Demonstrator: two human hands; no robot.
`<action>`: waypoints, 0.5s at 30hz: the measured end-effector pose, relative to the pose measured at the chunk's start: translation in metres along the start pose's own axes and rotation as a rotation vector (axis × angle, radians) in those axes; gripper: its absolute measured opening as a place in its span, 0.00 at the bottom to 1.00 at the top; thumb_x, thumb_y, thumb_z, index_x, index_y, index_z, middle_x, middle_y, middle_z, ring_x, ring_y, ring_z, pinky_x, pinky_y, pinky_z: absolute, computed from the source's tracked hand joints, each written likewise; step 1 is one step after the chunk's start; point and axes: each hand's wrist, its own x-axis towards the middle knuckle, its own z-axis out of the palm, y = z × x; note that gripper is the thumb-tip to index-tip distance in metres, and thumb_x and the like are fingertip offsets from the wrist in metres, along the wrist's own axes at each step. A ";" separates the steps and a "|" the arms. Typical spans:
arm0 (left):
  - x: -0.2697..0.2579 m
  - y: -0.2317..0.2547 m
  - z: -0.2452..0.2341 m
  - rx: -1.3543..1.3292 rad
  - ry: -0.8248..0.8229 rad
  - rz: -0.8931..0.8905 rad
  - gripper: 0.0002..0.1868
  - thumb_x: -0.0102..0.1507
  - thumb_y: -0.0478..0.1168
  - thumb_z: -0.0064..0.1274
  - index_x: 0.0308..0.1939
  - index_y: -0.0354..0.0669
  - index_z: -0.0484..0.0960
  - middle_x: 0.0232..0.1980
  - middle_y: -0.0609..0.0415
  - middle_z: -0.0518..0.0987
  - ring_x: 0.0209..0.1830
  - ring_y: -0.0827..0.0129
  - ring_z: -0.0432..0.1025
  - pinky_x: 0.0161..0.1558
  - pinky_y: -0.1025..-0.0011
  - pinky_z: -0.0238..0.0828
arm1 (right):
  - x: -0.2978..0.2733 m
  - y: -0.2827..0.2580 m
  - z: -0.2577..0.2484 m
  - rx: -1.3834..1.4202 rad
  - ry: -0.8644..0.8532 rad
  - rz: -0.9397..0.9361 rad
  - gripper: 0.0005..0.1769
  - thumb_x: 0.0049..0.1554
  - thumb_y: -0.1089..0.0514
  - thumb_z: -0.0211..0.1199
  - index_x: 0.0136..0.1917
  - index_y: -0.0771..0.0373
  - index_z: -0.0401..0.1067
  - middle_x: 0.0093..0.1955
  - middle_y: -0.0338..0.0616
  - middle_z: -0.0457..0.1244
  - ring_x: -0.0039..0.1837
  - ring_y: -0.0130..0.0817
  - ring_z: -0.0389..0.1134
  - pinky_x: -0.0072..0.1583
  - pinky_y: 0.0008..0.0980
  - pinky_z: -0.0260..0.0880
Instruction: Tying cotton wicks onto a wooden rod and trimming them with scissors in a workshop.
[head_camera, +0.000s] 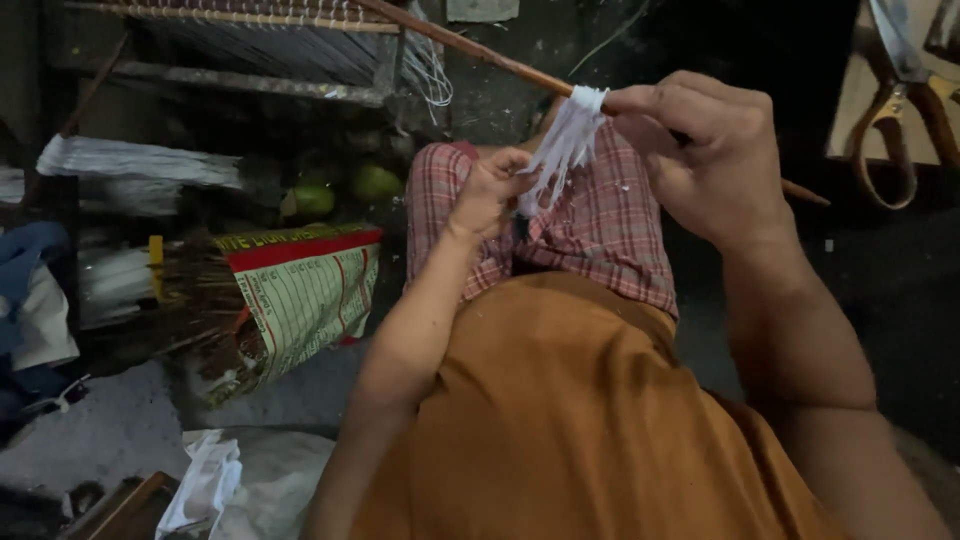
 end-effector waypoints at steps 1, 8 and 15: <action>-0.001 -0.003 -0.002 -0.130 0.018 -0.061 0.09 0.60 0.26 0.64 0.42 0.37 0.85 0.42 0.48 0.86 0.39 0.61 0.81 0.41 0.65 0.81 | -0.001 0.002 -0.004 0.010 0.013 -0.007 0.07 0.69 0.79 0.62 0.59 0.79 0.78 0.49 0.58 0.68 0.44 0.41 0.68 0.44 0.33 0.61; 0.005 -0.085 -0.055 0.781 0.182 -0.174 0.22 0.47 0.25 0.43 0.36 0.47 0.88 0.37 0.64 0.85 0.37 0.77 0.74 0.40 0.76 0.68 | 0.002 -0.009 -0.057 -0.119 0.117 -0.132 0.07 0.74 0.80 0.60 0.62 0.86 0.78 0.45 0.58 0.66 0.44 0.47 0.64 0.48 0.42 0.60; 0.026 0.085 0.136 0.561 -0.056 0.330 0.32 0.64 0.33 0.67 0.69 0.47 0.68 0.67 0.52 0.77 0.68 0.63 0.74 0.71 0.67 0.70 | 0.003 -0.015 -0.049 -0.097 -0.058 -0.017 0.08 0.71 0.76 0.61 0.62 0.79 0.76 0.52 0.59 0.69 0.48 0.44 0.68 0.48 0.37 0.63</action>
